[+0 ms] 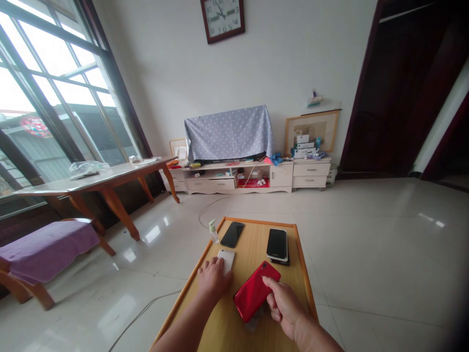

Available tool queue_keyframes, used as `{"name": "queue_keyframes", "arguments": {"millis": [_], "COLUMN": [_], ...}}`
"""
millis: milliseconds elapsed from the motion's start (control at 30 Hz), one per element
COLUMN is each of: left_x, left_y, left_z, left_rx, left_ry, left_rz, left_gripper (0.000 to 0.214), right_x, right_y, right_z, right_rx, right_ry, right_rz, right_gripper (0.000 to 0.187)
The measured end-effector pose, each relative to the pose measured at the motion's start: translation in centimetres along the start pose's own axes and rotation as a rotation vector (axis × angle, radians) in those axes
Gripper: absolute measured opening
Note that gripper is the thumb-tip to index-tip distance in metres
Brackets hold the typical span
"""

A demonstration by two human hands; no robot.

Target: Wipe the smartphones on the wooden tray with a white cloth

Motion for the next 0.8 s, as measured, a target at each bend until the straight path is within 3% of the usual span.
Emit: {"name": "queue_keyframes", "arguments": {"millis": [433, 533, 667, 800], "left_x": [-2.8, -1.9, 0.8, 2.9], "left_y": [1.1, 1.2, 0.4, -1.3], "left_z": [-0.3, 0.9, 4.5, 7.8], "left_rx": [0.064, 0.114, 0.158, 0.145], "left_ry": [-0.012, -0.044, -0.246, -0.408], "left_rz": [-0.003, 0.045, 0.220, 0.402], "left_gripper": [0.033, 0.041, 0.052, 0.088], "right_x": [0.2, 0.3, 0.3, 0.7], "right_y": [-0.1, -0.1, -0.3, -0.9], "right_z": [-0.4, -0.5, -0.5, -0.3], "right_rx": [-0.012, -0.008, -0.040, -0.079], "right_ry": [0.008, 0.002, 0.015, 0.016], "right_rz": [-0.010, -0.004, 0.026, 0.040], "right_gripper": [0.037, 0.037, 0.041, 0.044]}}
Point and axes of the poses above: each hand's wrist, its own z-axis away from the middle knuckle, its own y-axis out of the back of the hand, x = y × z, the point moved 4 cm from there along -z, towards the middle knuckle, and after that the axes turned 4 degrees about -z, right-handed, at the moved point
